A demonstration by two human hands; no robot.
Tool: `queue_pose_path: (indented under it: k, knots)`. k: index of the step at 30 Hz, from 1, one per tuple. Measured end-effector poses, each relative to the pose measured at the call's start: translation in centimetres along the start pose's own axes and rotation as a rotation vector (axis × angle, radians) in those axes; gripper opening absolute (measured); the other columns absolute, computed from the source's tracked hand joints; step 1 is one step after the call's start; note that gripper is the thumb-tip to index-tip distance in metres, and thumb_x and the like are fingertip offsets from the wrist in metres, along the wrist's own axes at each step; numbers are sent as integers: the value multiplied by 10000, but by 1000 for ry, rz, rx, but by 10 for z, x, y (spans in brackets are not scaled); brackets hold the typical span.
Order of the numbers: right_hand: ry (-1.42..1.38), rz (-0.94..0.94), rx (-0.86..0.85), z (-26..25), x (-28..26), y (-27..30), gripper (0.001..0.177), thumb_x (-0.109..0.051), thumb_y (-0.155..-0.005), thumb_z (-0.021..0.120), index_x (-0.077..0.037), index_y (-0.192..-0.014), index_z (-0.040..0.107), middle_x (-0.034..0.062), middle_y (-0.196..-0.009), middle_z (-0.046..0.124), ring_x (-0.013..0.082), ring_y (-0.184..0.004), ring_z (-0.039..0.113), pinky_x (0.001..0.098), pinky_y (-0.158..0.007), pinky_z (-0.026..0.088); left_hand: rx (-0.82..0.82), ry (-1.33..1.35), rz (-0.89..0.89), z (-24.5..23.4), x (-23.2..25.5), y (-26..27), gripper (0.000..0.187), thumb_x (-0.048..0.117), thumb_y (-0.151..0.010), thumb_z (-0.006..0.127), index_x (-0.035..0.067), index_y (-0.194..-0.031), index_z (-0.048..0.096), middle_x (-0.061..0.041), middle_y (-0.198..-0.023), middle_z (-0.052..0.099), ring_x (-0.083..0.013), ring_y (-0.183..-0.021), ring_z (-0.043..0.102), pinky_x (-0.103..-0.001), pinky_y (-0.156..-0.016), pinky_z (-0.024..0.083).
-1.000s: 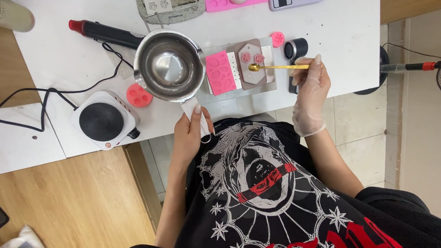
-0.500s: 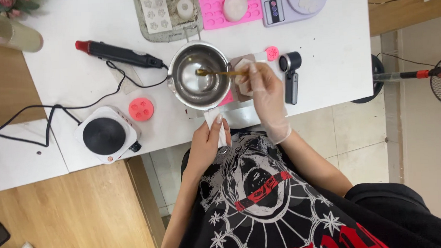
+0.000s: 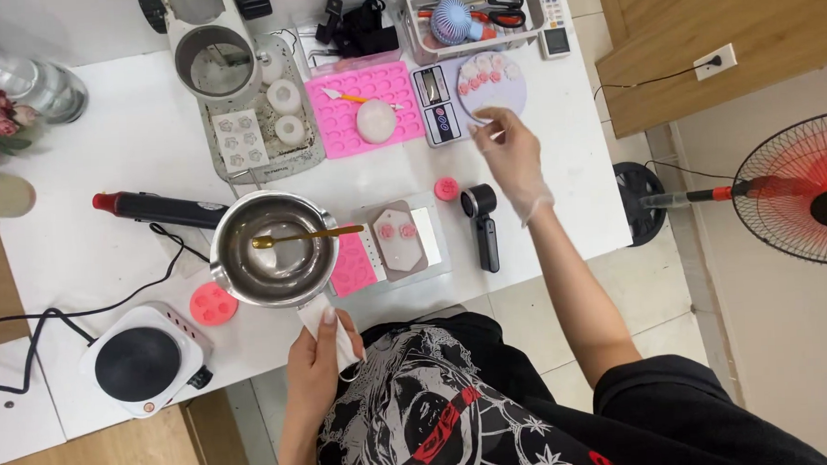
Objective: Pouring melted wax into silicone flower molds and adding decorative elements.
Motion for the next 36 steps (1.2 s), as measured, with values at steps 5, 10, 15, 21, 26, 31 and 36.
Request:
queue_pose_path:
  k: [5, 10, 15, 21, 26, 31, 36]
  knots:
    - [391, -69, -31, 5, 35, -68, 386, -234, -834, 823, -173, -1207, 743, 56, -821, 699, 215, -747, 664, 365, -705, 518, 69, -36, 4, 0, 9, 7, 458, 380, -1089, 376, 32, -913, 616, -39, -658, 633, -100, -636, 577, -262, -626, 472]
    - [564, -124, -76, 33, 48, -110, 395, -307, -746, 871, -183, -1109, 778, 73, -864, 723, 276, -810, 682, 425, -758, 521, 156, -89, -24, -4, 7, 10, 468, 385, -1088, 376, 32, -896, 615, -49, -643, 637, -107, -635, 585, -266, -635, 477]
    - [633, -97, 26, 45, 68, -129, 331, -395, -719, 884, -156, -932, 802, 96, -916, 742, 311, -863, 687, 436, -784, 523, 201, -77, -42, -1, 8, 9, 448, 378, -1088, 379, 33, -910, 603, -53, -647, 643, -109, -633, 580, -267, -637, 470]
    - [629, -62, -20, 49, 76, -134, 228, -356, -832, 817, -140, -903, 798, 120, -970, 742, 336, -873, 688, 444, -800, 522, 210, -58, -90, 5, 9, 5, 441, 373, -1086, 391, 26, -922, 608, -58, -644, 643, -112, -623, 584, -271, -624, 467]
    - [623, -74, -5, 52, 78, -137, 198, -331, -821, 810, -141, -875, 799, 116, -956, 742, 344, -847, 686, 443, -773, 524, 195, -56, -93, 7, 12, 2, 427, 372, -1082, 399, 29, -938, 610, -53, -638, 640, -110, -627, 596, -266, -634, 482]
    - [603, -85, 9, 54, 78, -137, 167, -306, -815, 824, -148, -864, 801, 111, -948, 741, 351, -833, 684, 436, -772, 528, 193, -60, -76, 3, 10, 1, 422, 372, -1085, 402, 32, -944, 608, -41, -643, 639, -104, -637, 603, -258, -640, 486]
    - [504, -87, -11, 50, 73, -131, 143, -252, -781, 858, -144, -846, 792, 73, -859, 726, 280, -782, 683, 402, -745, 532, 204, -43, -65, -2, 12, 4, 412, 368, -1089, 404, 41, -943, 607, -37, -650, 635, -102, -635, 592, -257, -626, 473]
Point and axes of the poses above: each hand's wrist, its own y-axis away from the middle knuckle, its own z-axis out of the palm, x = y × z, the point moved 10 cm from there along -y, towards the middle knuckle
